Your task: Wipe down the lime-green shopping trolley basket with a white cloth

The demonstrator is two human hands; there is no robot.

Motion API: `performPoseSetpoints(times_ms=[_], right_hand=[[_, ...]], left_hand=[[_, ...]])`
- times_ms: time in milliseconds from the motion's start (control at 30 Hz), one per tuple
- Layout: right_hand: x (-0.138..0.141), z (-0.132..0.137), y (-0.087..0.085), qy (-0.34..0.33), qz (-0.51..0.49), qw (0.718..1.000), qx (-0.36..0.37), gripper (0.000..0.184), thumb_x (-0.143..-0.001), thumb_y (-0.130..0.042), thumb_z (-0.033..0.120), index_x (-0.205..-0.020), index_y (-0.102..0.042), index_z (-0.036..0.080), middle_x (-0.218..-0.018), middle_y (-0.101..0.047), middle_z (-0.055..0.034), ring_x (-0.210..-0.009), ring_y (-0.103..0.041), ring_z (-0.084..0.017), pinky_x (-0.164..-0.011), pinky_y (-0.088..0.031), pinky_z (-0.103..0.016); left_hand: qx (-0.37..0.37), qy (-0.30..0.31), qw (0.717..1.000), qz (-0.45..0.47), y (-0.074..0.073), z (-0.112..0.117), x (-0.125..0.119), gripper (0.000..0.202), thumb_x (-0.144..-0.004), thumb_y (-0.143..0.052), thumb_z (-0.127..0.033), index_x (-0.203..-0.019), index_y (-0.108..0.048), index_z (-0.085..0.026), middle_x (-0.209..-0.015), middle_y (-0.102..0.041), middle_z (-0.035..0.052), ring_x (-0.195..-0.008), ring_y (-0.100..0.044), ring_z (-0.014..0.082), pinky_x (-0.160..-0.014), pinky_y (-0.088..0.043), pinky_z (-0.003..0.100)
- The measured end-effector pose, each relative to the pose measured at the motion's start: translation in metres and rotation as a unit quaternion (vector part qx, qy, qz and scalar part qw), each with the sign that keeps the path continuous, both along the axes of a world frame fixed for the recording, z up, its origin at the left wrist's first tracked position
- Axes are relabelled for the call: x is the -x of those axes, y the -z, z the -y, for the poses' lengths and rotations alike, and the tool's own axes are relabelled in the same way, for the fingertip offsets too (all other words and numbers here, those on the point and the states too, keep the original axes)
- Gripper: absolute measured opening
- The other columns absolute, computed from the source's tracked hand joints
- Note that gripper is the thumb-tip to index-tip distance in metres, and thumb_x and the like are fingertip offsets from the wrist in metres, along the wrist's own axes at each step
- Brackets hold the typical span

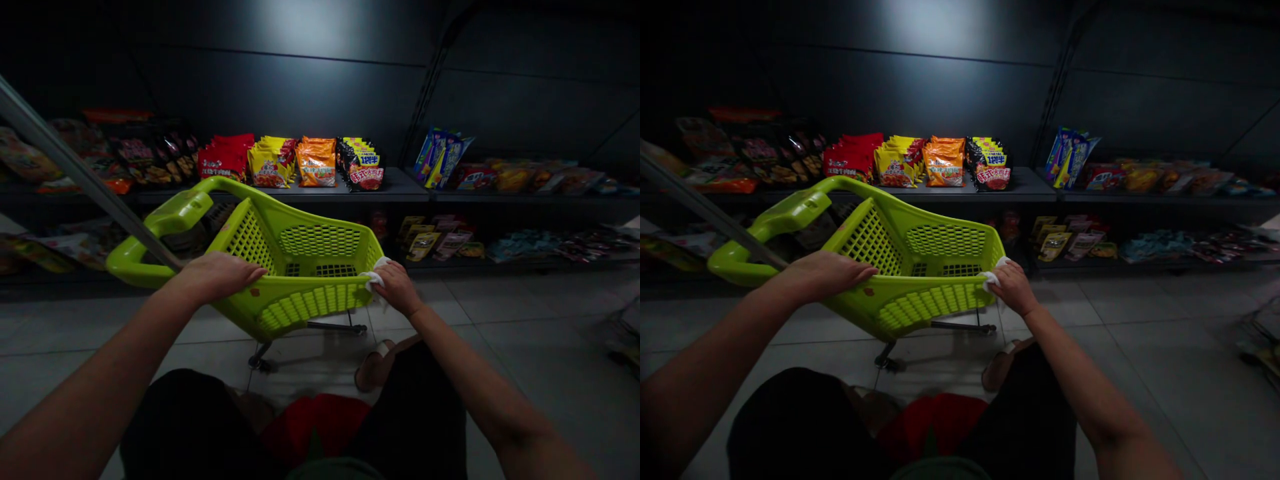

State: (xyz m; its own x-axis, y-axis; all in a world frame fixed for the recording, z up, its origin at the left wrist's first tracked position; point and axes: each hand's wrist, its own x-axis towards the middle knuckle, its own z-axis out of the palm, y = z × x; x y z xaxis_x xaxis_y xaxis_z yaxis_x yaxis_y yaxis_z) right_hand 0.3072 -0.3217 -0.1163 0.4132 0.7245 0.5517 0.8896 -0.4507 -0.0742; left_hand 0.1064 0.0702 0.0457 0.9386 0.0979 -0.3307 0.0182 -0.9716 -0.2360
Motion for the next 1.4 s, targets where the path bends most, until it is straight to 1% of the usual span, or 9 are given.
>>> performPoseSetpoints(times_ms=[267,367,467,600,733,867,1000,1233,1400], right_hand=[[0.106,-0.181,-0.045,-0.029,-0.034,0.998,0.050,0.020,-0.103,-0.050,0.035,-0.104,-0.062,0.019,-0.103,-0.068,-0.0089,-0.093,-0.059,-0.023,-0.081,-0.040,-0.034],[0.123,-0.213,-0.060,-0.056,-0.032,0.996,0.059,0.021,-0.104,-0.048,0.037,-0.104,-0.060,0.019,-0.100,-0.067,-0.0076,-0.090,-0.059,-0.022,-0.077,-0.039,-0.032],[0.112,-0.189,-0.059,-0.064,-0.030,0.993,0.094,0.024,-0.103,-0.051,0.041,-0.104,-0.061,0.019,-0.097,-0.068,-0.0065,-0.085,-0.060,-0.020,-0.072,-0.038,-0.030],[0.073,-0.106,-0.048,-0.060,-0.041,0.987,0.146,0.025,-0.098,-0.060,0.041,-0.101,-0.064,0.017,-0.093,-0.070,-0.0066,-0.079,-0.062,-0.018,-0.069,-0.038,-0.029],[0.038,-0.023,-0.035,-0.085,-0.038,0.985,0.144,0.018,-0.096,-0.062,0.034,-0.101,-0.067,0.017,-0.095,-0.073,-0.0090,-0.089,-0.066,-0.021,-0.089,-0.044,-0.035],[0.028,0.014,-0.021,-0.083,-0.049,0.991,0.096,0.022,-0.096,-0.058,0.031,-0.112,-0.066,0.020,-0.111,-0.073,-0.0112,-0.104,-0.067,-0.024,-0.110,-0.040,-0.046],[0.056,-0.020,-0.028,-0.046,-0.075,0.992,0.090,0.017,-0.097,-0.058,0.031,-0.105,-0.067,0.019,-0.102,-0.073,-0.0098,-0.095,-0.067,-0.023,-0.104,-0.045,-0.043],[0.142,-0.163,-0.058,-0.038,-0.086,0.986,0.134,0.018,-0.099,-0.056,0.033,-0.105,-0.063,0.018,-0.100,-0.068,-0.0092,-0.090,-0.063,-0.023,-0.078,-0.047,-0.033],[0.143,-0.153,-0.055,-0.087,-0.088,0.983,0.137,0.025,-0.100,-0.056,0.028,-0.122,-0.059,0.017,-0.104,-0.068,-0.0097,-0.095,-0.064,-0.023,-0.083,-0.046,-0.034]], left_hand=[[-0.034,-0.002,0.999,0.000,-0.001,0.011,-0.003,0.066,-0.101,-0.018,-0.054,-0.108,-0.076,-0.022,-0.104,-0.078,0.0150,-0.096,-0.073,0.0330,-0.081,-0.051,0.041],[-0.031,0.012,0.999,0.005,-0.003,0.010,0.001,0.066,-0.101,-0.016,-0.053,-0.109,-0.074,-0.023,-0.106,-0.078,0.0138,-0.096,-0.073,0.0314,-0.081,-0.051,0.039],[-0.014,0.018,1.000,0.005,-0.003,0.000,0.008,0.065,-0.101,-0.018,-0.053,-0.110,-0.074,-0.021,-0.105,-0.078,0.0140,-0.095,-0.073,0.0299,-0.084,-0.050,0.039],[-0.006,0.015,1.000,0.009,-0.001,-0.018,0.019,0.066,-0.100,-0.019,-0.056,-0.111,-0.075,-0.022,-0.104,-0.078,0.0143,-0.093,-0.073,0.0299,-0.082,-0.050,0.039],[0.002,0.020,1.000,0.014,-0.001,-0.027,0.026,0.063,-0.100,-0.022,-0.056,-0.109,-0.077,-0.026,-0.108,-0.078,0.0124,-0.096,-0.073,0.0304,-0.080,-0.050,0.039],[-0.003,0.022,0.999,0.029,-0.002,-0.027,0.029,0.053,-0.101,-0.029,-0.051,-0.111,-0.075,-0.027,-0.111,-0.078,0.0105,-0.096,-0.073,0.0284,-0.083,-0.050,0.037],[-0.020,-0.003,0.999,0.044,0.001,-0.018,0.029,0.056,-0.101,-0.025,-0.049,-0.107,-0.075,-0.025,-0.108,-0.078,0.0131,-0.096,-0.073,0.0313,-0.077,-0.050,0.038],[-0.028,-0.073,0.995,0.067,0.011,0.021,0.024,0.065,-0.100,-0.021,-0.056,-0.108,-0.077,-0.024,-0.104,-0.079,0.0151,-0.092,-0.074,0.0324,-0.078,-0.051,0.040],[-0.025,-0.076,0.994,0.070,0.008,0.004,0.036,0.056,-0.098,-0.029,-0.054,-0.109,-0.076,-0.027,-0.102,-0.079,0.0137,-0.090,-0.073,0.0314,-0.077,-0.051,0.039]])
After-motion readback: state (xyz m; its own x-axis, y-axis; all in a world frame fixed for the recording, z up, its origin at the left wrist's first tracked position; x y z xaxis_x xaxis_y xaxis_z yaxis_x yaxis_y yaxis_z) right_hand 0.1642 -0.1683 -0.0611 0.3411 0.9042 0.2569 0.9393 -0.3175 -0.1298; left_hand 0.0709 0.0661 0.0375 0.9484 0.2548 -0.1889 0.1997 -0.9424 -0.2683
